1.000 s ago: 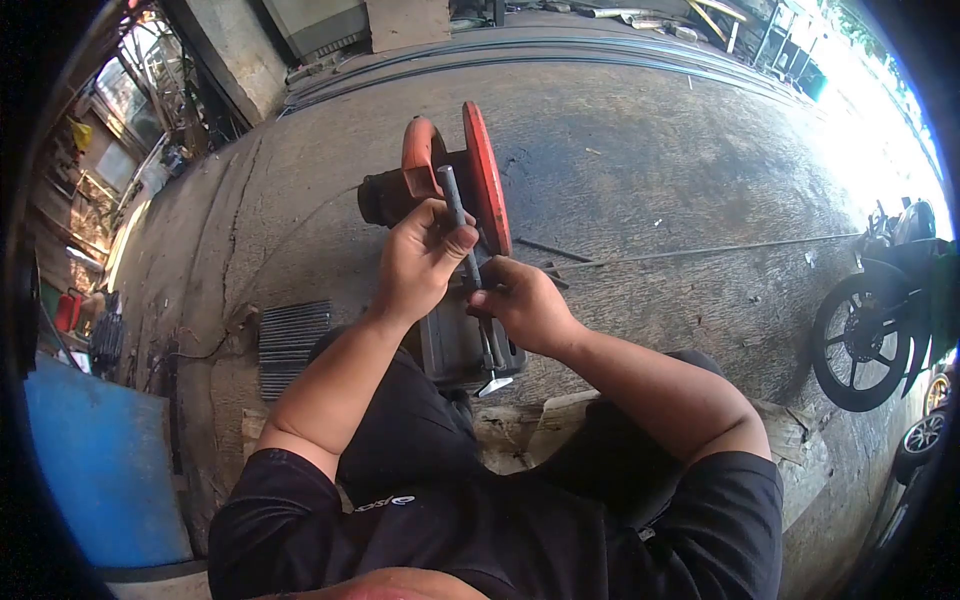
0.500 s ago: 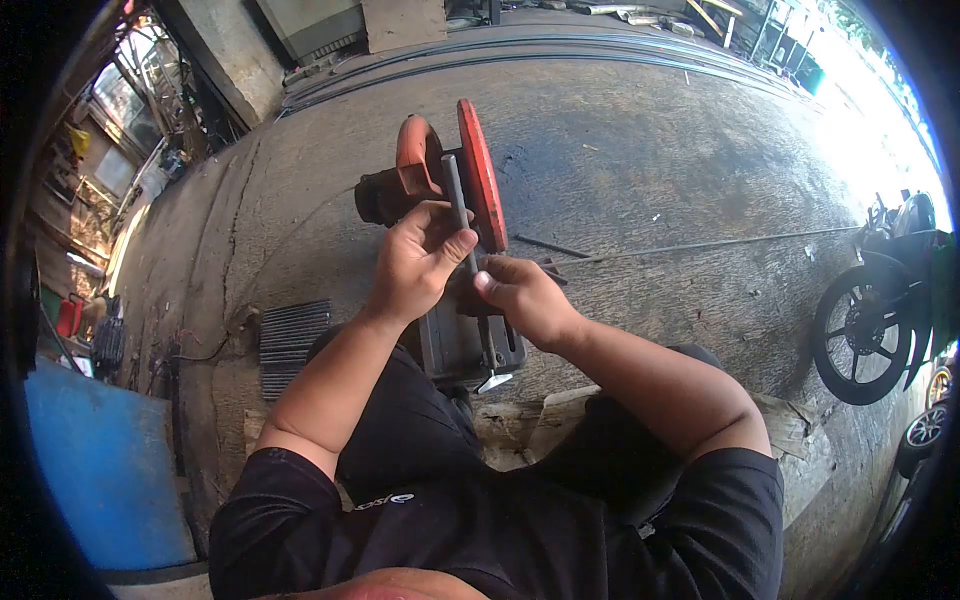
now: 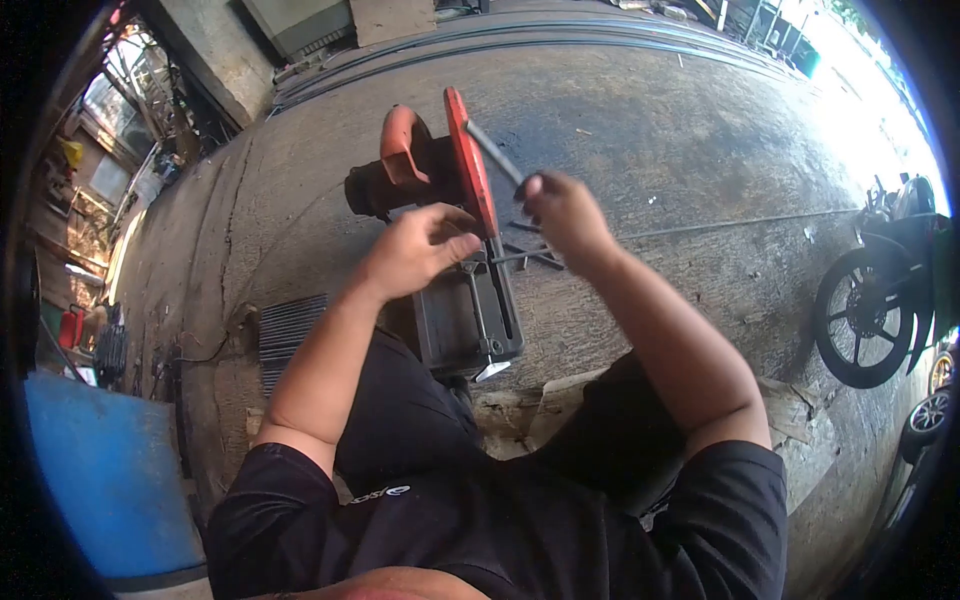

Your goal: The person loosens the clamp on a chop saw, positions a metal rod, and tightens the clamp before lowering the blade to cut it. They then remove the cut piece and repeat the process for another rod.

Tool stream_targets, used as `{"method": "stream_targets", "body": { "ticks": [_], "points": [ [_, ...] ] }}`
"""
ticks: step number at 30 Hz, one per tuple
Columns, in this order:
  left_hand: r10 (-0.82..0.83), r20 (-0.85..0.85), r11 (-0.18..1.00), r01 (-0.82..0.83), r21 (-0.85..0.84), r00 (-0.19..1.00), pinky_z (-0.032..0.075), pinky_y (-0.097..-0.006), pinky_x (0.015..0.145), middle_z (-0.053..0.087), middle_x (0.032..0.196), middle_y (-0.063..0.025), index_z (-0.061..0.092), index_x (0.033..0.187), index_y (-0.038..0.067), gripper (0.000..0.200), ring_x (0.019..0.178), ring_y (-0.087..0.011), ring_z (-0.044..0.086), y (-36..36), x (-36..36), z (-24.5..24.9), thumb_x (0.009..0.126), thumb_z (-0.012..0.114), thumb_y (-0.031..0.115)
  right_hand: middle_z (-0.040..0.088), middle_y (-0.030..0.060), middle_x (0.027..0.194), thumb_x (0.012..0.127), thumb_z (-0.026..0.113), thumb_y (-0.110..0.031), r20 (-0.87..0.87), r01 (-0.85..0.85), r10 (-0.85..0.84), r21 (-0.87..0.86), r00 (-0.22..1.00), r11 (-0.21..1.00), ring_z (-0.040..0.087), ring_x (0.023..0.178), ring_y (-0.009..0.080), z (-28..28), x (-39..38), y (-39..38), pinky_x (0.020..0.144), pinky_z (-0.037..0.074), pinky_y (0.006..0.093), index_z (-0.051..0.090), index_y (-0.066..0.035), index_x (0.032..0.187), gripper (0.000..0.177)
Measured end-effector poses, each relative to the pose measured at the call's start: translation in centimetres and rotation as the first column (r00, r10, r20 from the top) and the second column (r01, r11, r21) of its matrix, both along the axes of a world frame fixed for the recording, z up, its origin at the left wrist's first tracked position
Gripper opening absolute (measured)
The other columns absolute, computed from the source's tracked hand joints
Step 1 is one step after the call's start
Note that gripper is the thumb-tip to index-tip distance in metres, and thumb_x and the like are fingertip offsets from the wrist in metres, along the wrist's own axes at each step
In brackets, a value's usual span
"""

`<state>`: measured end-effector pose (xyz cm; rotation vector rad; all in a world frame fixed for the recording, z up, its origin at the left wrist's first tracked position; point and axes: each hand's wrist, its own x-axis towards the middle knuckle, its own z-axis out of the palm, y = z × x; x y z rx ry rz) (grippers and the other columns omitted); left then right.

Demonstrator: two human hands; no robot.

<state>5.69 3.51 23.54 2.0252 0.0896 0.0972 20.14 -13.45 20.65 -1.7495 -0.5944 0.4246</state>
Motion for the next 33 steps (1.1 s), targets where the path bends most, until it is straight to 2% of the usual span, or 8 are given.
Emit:
{"method": "stream_targets", "body": {
  "ticks": [2,5,6,10,12,14,15,33],
  "points": [
    [0.066,0.202,0.993,-0.084,0.085,0.977,0.05,-0.026,0.074,0.066,0.087,-0.0069,0.063,0.099,-0.001,0.027,0.081,-0.0128,0.062,0.3,-0.4,2.2,0.088,0.067,0.022,0.053,0.0009,0.073,0.1,0.046,-0.028,0.147,0.071,-0.054,-0.112,0.988,0.991,0.043,0.065,0.011,1.5,2.9,-0.2,0.062,0.038,0.0269,0.063,-0.003,0.105,0.03],
    [0.327,0.48,0.944,-0.257,-0.206,0.814,0.048,-0.0212,0.061,0.064,0.078,-0.0011,0.065,0.093,0.003,0.017,0.066,-0.0073,0.057,2.4,1.4,4.4,0.09,0.062,0.019,0.058,0.0051,0.077,0.098,0.045,-0.045,0.236,0.084,-0.025,-0.246,0.972,0.966,0.046,0.068,0.0111,2.3,6.9,-0.7,0.062,0.039,0.0276,0.063,-0.008,0.104,0.041],
    [0.373,0.523,0.924,-0.361,-0.13,0.766,0.05,-0.023,0.063,0.066,0.081,-0.0031,0.064,0.093,0.001,0.018,0.068,-0.0087,0.06,3.3,1.8,5.6,0.091,0.059,0.018,0.065,0.0101,0.094,0.096,0.048,-0.046,0.29,0.092,-0.007,-0.278,0.957,0.956,0.058,0.085,0.02,1.0,8.8,-0.6,0.075,0.046,0.034,0.064,-0.009,0.108,0.042],
    [0.542,0.504,0.688,-0.7,0.192,0.672,0.049,-0.028,0.079,0.065,0.107,-0.0177,0.059,0.105,-0.003,0.046,0.089,-0.0196,0.064,8.6,6.0,4.5,0.085,0.062,0.039,0.066,0.0114,0.109,0.094,0.048,-0.046,0.391,0.117,0.177,-0.623,0.903,0.774,0.059,0.104,0.0297,-3.0,12.4,0.0,0.09,0.039,0.0489,0.065,-0.012,0.111,0.041],
    [0.62,0.384,0.682,-0.712,0.166,0.684,0.052,-0.0309,0.079,0.063,0.108,-0.0169,0.057,0.112,-0.001,0.054,0.092,-0.0215,0.064,10.0,7.4,2.4,0.083,0.062,0.045,0.065,0.0114,0.113,0.093,0.048,-0.046,0.41,0.143,0.289,-0.754,0.865,0.641,0.058,0.11,0.0318,-4.7,12.6,0.3,0.094,0.035,0.0545,0.065,-0.014,0.113,0.041],
    [0.464,-0.081,0.806,-0.458,-0.375,0.882,0.055,-0.0369,0.077,0.062,0.1,-0.0127,0.056,0.114,0.001,0.053,0.093,-0.023,0.063,9.6,8.1,1.4,0.085,0.061,0.044,0.067,0.0099,0.11,0.092,0.048,-0.045,0.377,0.101,0.344,-0.787,0.86,0.608,0.058,0.108,0.0294,-8.5,12.8,0.7,0.095,0.028,0.058,0.066,-0.018,0.111,0.037],
    [0.396,-0.071,0.781,-0.376,-0.498,0.916,0.057,-0.042,0.074,0.061,0.096,-0.01,0.056,0.115,0.002,0.05,0.089,-0.0222,0.063,9.6,8.2,1.3,0.087,0.059,0.043,0.068,0.0093,0.102,0.091,0.049,-0.047,0.382,0.05,0.36,-0.742,0.851,0.668,0.06,0.104,0.0288,-10.7,13.0,0.7,0.093,0.031,0.054,0.067,-0.019,0.106,0.036],
    [0.492,-0.03,0.719,-0.426,-0.55,0.87,0.052,-0.0374,0.073,0.061,0.099,-0.0243,0.048,0.123,-0.009,0.052,0.082,-0.0286,0.062,11.5,10.3,2.4,0.094,0.045,0.033,0.069,0.0066,0.092,0.087,0.058,-0.042,0.407,-0.047,0.41,-0.66,0.816,0.75,0.06,0.101,0.0246,-15.3,13.2,4.2,0.092,0.031,0.0444,0.069,-0.019,0.103,0.03]
  ]
}}
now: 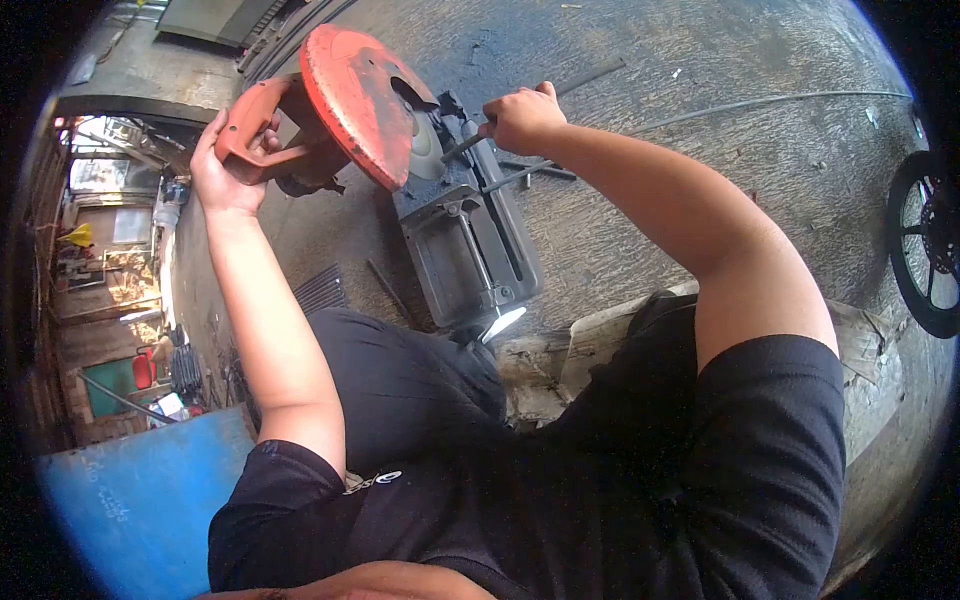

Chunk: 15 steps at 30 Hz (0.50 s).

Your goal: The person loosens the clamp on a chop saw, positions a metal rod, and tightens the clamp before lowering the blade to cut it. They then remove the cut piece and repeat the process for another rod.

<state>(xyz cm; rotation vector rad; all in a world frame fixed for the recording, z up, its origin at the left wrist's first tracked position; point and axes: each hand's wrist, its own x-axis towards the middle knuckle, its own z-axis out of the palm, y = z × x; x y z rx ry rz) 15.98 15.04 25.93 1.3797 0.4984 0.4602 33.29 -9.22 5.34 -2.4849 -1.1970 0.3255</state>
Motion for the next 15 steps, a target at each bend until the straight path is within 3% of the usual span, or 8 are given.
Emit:
{"method": "stream_targets", "body": {
  "ticks": [5,7,15],
  "points": [
    [-0.058,-0.024,0.998,0.058,0.02,0.998,0.052,-0.0386,0.075,0.06,0.101,-0.0248,0.047,0.124,-0.009,0.053,0.082,-0.0289,0.061,-0.5,-0.4,0.2,0.094,0.044,0.034,0.067,0.0071,0.083,0.088,0.057,-0.043,0.008,0.005,-0.005,0.051,1.0,0.999,0.061,0.094,0.0274,-0.6,-0.5,0.5,0.088,0.031,0.0456,0.066,-0.015,0.092,0.03],
    [-0.043,-0.008,0.999,0.043,0.001,0.999,0.051,-0.0412,0.081,0.059,0.104,-0.0256,0.047,0.125,-0.01,0.054,0.087,-0.0308,0.06,-0.6,-0.3,0.0,0.094,0.044,0.035,0.069,0.0065,0.09,0.088,0.057,-0.042,-0.038,0.019,-0.019,-0.009,0.999,1.0,0.061,0.098,0.0261,-0.5,-0.5,0.9,0.092,0.03,0.0434,0.068,-0.019,0.104,0.03],
    [-0.038,0.013,0.999,0.039,-0.011,0.999,0.049,-0.0428,0.086,0.057,0.11,-0.0257,0.045,0.126,-0.011,0.056,0.096,-0.0331,0.059,-0.9,-0.4,-0.2,0.094,0.043,0.035,0.07,0.006,0.091,0.088,0.057,-0.042,-0.087,0.008,-0.008,0.003,0.996,1.0,0.063,0.096,0.0257,-1.0,-0.7,1.7,0.091,0.03,0.0456,0.067,-0.02,0.103,0.029]
  ]
}}
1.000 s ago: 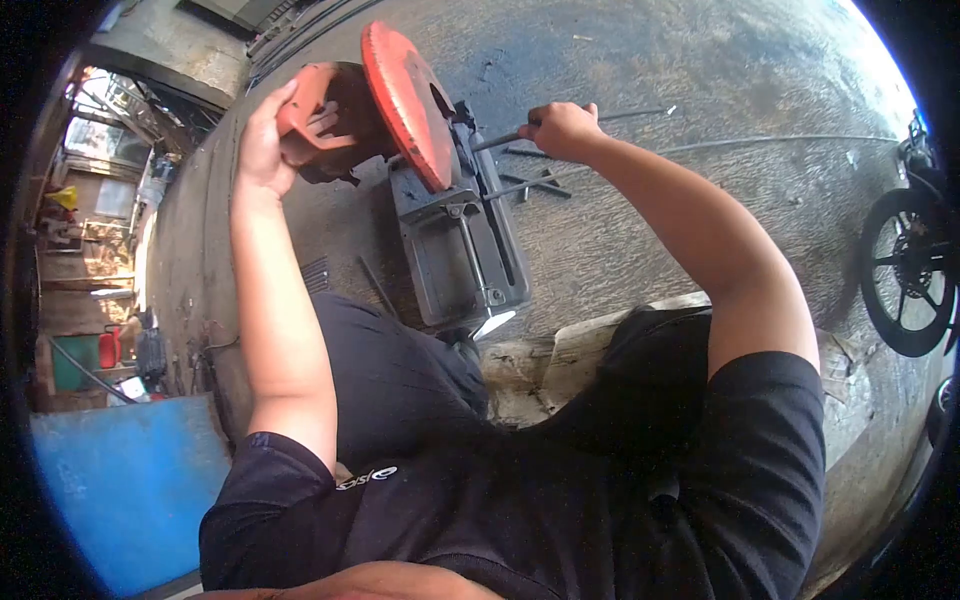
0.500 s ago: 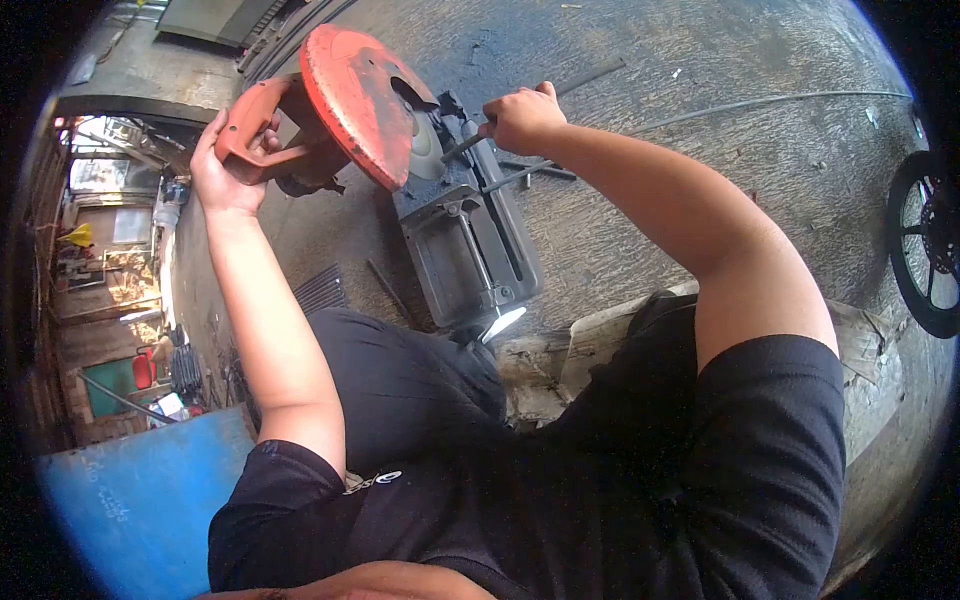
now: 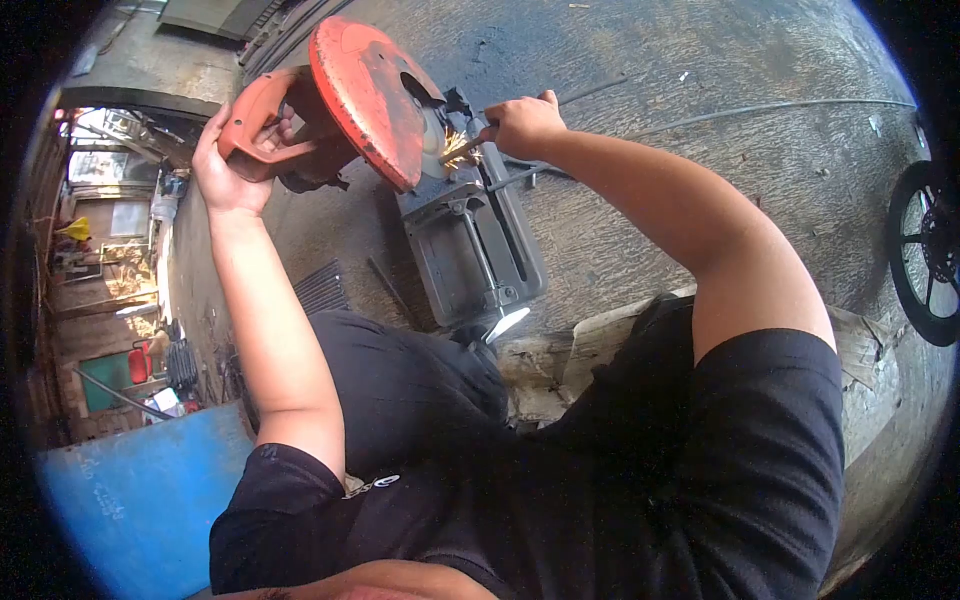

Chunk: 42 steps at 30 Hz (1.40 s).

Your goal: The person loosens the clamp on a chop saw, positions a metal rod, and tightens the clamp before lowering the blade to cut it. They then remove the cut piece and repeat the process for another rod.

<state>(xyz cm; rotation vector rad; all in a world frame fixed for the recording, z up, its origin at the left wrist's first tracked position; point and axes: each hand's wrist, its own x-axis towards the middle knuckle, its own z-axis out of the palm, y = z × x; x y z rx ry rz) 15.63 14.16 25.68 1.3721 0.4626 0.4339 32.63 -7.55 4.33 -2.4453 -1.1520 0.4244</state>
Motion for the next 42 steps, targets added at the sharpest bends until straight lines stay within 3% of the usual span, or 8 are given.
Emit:
{"method": "stream_targets", "body": {
  "ticks": [5,7,42],
  "points": [
    [0.011,0.026,1.0,-0.01,-0.011,1.0,0.049,-0.0424,0.087,0.057,0.112,-0.0255,0.044,0.126,-0.011,0.056,0.099,-0.0334,0.059,-0.5,0.0,0.0,0.094,0.043,0.034,0.07,0.006,0.092,0.088,0.057,-0.043,0.009,-0.013,0.013,-0.01,1.0,1.0,0.063,0.096,0.0249,-0.4,0.1,0.1,0.09,0.03,0.0456,0.066,-0.02,0.104,0.03],
    [0.035,0.043,0.999,-0.033,-0.039,0.998,0.053,-0.0387,0.075,0.06,0.097,-0.0225,0.051,0.118,-0.01,0.052,0.086,-0.0299,0.062,-0.9,0.1,0.0,0.092,0.047,0.035,0.07,0.0061,0.093,0.088,0.057,-0.042,0.006,-0.027,0.027,-0.011,1.0,1.0,0.064,0.096,0.0244,-0.5,0.2,0.0,0.09,0.03,0.0455,0.067,-0.019,0.103,0.029],
    [0.054,0.049,0.998,-0.052,-0.029,0.997,0.052,-0.0397,0.075,0.059,0.1,-0.0216,0.049,0.119,-0.011,0.053,0.088,-0.0318,0.061,-0.7,0.1,-0.2,0.092,0.047,0.034,0.07,0.006,0.087,0.086,0.058,-0.044,0.001,0.002,-0.002,0.054,1.0,0.999,0.064,0.091,0.0256,-1.5,-0.1,0.1,0.088,0.03,0.0447,0.067,-0.016,0.095,0.03]
  ]
}}
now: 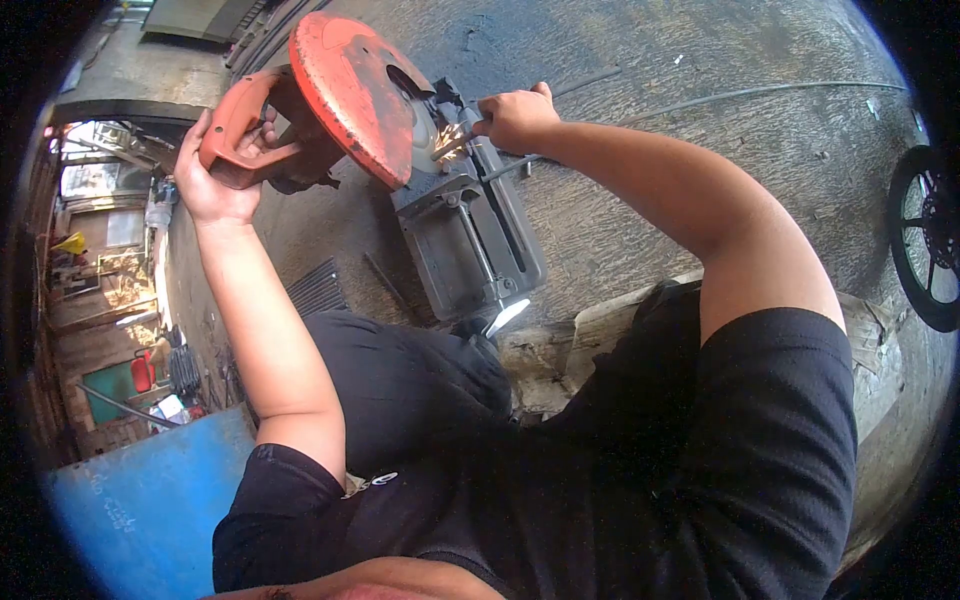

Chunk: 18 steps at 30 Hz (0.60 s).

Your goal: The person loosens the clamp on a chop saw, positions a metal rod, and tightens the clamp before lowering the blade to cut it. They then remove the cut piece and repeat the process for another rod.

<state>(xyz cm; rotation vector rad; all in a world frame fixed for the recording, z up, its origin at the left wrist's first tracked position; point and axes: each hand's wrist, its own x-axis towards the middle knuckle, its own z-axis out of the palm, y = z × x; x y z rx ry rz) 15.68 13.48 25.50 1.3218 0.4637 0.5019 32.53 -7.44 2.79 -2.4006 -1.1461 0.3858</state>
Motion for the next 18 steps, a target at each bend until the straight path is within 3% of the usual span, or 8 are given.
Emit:
{"method": "stream_targets", "body": {
  "ticks": [18],
  "points": [
    [0.013,0.0,1.0,-0.013,0.005,1.0,0.052,-0.0403,0.076,0.059,0.098,-0.022,0.05,0.117,-0.012,0.052,0.087,-0.0315,0.061,-0.19,0.03,0.07,0.092,0.047,0.034,0.069,0.0069,0.086,0.087,0.057,-0.043,0.015,0.016,-0.016,0.017,1.0,1.0,0.064,0.091,0.0269,-0.18,-0.3,-0.1,0.089,0.031,0.0455,0.066,-0.015,0.093,0.03]
  ]
}}
